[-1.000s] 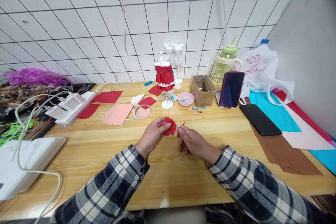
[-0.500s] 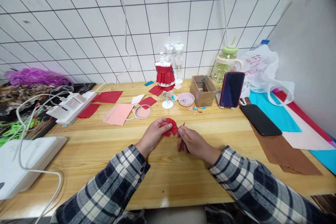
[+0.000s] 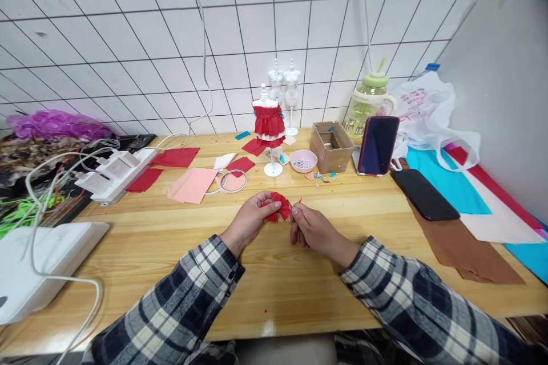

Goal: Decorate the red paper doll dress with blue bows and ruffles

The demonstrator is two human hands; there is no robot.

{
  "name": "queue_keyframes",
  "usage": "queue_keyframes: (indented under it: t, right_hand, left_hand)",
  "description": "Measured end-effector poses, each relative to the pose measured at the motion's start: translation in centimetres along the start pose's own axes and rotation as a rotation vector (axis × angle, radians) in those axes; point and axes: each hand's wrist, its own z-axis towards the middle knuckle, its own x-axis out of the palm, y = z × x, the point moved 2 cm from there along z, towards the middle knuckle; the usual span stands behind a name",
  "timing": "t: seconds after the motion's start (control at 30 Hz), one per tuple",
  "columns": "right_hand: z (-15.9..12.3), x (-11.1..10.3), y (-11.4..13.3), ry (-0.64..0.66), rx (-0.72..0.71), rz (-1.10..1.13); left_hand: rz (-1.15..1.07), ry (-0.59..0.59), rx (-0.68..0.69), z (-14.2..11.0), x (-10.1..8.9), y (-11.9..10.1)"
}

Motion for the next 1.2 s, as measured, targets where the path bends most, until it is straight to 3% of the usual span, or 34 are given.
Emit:
queue_keyframes:
  t: [0.1, 0.23, 0.33, 0.5, 0.77, 0.87, 1.03, 1.2]
  right_hand:
    - [0.1, -0.6, 0.2, -0.060, -0.003, -0.011]
    - [0.0, -1.8, 0.9, -0.230, -0.069, -0.042]
    - [0.0, -1.9, 1.4, -0.202, -0.103, -0.061]
    - [0.3, -1.4, 1.7, -0.182, -0.113, -0.114]
    - [0.3, -1.1, 2.0, -0.195, -0.175, -0.163]
    - [0.3, -1.2, 2.0, -0.224, -0.144, -0.042]
    - [0.6, -1.8, 1.6, -0.323, -0.079, 0.198]
    - [1.0, -2.1, 1.1, -0.367, -0.031, 0.388]
  left_hand:
    - [0.072, -0.031, 0.015, 0.1, -0.2, 0.2]
    - [0.396, 0.002, 0.111, -0.2, 0.0, 0.2]
    - [0.585, 0.073, 0.198, -0.7, 0.5, 0.1]
    - [0.702, 0.123, 0.249, -1.4, 1.3, -0.1]
    - [0.682, 0.233, 0.287, -2.0, 2.0, -0.2]
    - [0.617, 0.179, 0.264, -1.7, 1.8, 0.0]
    - [0.447, 0.112, 0.110, -0.8, 1.0, 0.3]
    - [0.446, 0.002, 0.138, -0.5, 0.7, -0.2]
